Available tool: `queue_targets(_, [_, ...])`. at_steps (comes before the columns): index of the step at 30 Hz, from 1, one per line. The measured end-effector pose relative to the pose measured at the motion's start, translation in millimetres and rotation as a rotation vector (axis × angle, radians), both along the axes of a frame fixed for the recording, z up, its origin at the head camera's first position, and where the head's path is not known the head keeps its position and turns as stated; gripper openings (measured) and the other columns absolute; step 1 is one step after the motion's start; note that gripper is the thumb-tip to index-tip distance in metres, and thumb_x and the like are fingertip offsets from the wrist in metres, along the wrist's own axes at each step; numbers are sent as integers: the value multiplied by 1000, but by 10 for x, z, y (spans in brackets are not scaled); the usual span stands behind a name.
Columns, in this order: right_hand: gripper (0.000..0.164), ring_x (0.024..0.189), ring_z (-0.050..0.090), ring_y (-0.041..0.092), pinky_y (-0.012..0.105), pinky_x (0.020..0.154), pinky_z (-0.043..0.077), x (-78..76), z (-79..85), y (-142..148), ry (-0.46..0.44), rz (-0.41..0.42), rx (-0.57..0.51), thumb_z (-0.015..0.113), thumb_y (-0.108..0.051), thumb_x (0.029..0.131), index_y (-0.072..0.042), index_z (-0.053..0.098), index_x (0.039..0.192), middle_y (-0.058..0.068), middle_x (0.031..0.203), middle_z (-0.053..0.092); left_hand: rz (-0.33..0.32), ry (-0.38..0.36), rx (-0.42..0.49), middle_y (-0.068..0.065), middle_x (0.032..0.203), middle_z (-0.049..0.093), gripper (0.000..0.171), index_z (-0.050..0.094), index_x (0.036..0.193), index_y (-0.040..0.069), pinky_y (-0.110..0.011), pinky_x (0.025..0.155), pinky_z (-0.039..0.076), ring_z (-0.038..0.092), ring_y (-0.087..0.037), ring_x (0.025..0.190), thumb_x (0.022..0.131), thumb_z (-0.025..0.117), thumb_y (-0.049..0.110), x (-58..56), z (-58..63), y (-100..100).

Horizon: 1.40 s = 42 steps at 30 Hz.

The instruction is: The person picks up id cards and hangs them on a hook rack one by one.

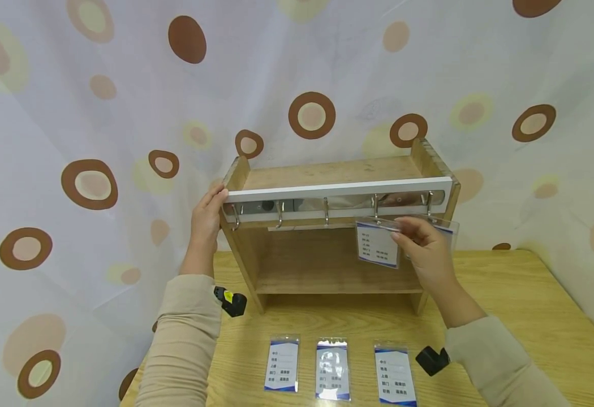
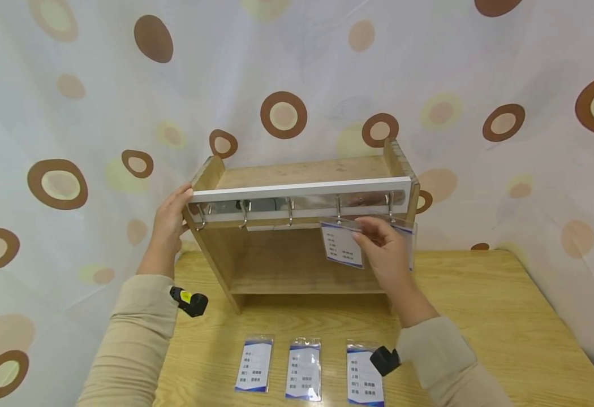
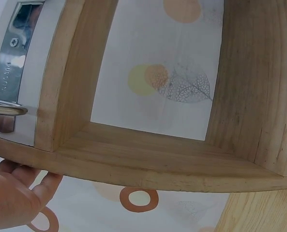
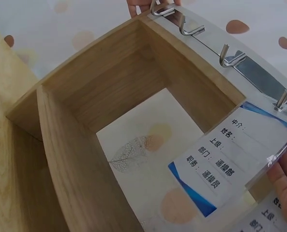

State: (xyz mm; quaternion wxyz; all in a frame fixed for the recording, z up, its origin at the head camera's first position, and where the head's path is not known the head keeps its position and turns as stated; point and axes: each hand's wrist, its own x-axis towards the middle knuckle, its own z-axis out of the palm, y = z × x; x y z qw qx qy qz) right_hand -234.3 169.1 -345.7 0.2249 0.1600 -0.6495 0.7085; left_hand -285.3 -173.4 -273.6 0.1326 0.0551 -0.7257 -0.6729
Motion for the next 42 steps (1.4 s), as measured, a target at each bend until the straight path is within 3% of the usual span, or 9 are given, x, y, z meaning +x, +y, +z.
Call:
queue_targets(10, [22, 80, 52, 4, 14, 66, 42, 147, -208, 116, -57, -3, 14, 56, 6, 79, 7, 54, 101, -3, 88, 57, -8, 6, -24, 2, 137, 28, 46, 43, 129, 16, -39, 95, 26, 24, -16, 124, 87, 48, 34, 10, -2, -6])
queue_targets(19, [21, 79, 53, 2, 14, 68, 43, 264, -441, 197, -169, 0, 80, 55, 1, 82, 8, 52, 101, -5, 90, 57, 11, 1, -18, 2, 136, 31, 46, 44, 128, 14, -39, 94, 28, 26, -15, 122, 86, 50, 32, -10, 9, -1])
queue_targets(28, [23, 81, 52, 7, 16, 67, 43, 303, -864, 291, -314, -5, 195, 59, -15, 82, -2, 56, 101, -8, 89, 56, 4, -4, -12, 3, 137, 30, 46, 44, 128, 16, -38, 94, 28, 26, -15, 122, 86, 50, 33, -17, -2, -18])
queue_targets(31, [29, 81, 52, 6, 18, 67, 43, 312, -979, 304, -370, -1, 235, 59, -18, 82, 1, 53, 104, -7, 89, 55, -1, 3, -12, 3, 137, 30, 47, 43, 128, 15, -38, 93, 29, 27, -15, 122, 86, 50, 33, -9, 1, -34])
queue_targets(37, [39, 82, 54, 4, 15, 72, 42, 293, -1194, 324, -411, 62, 224, 60, -17, 81, 10, 49, 107, 0, 90, 57, 5, 0, -8, 4, 136, 30, 46, 43, 128, 16, -38, 93, 30, 27, -14, 122, 86, 51, 33, 5, 7, -38])
queue_targets(39, [35, 82, 54, 4, 15, 73, 42, 269, -1308, 348, -392, 119, 185, 59, -16, 82, 7, 50, 107, 1, 91, 58, 5, 1, 1, 3, 136, 30, 46, 44, 128, 15, -38, 93, 30, 26, -14, 122, 86, 51, 32, 8, 11, -27])
queue_targets(42, [36, 83, 53, 5, 15, 73, 41, 269, -1408, 348, -429, 149, 208, 60, -20, 81, 4, 51, 107, 5, 94, 58, 0, 0, 1, 3, 136, 30, 46, 43, 128, 15, -38, 92, 30, 27, -15, 122, 86, 51, 31, 10, 17, -14])
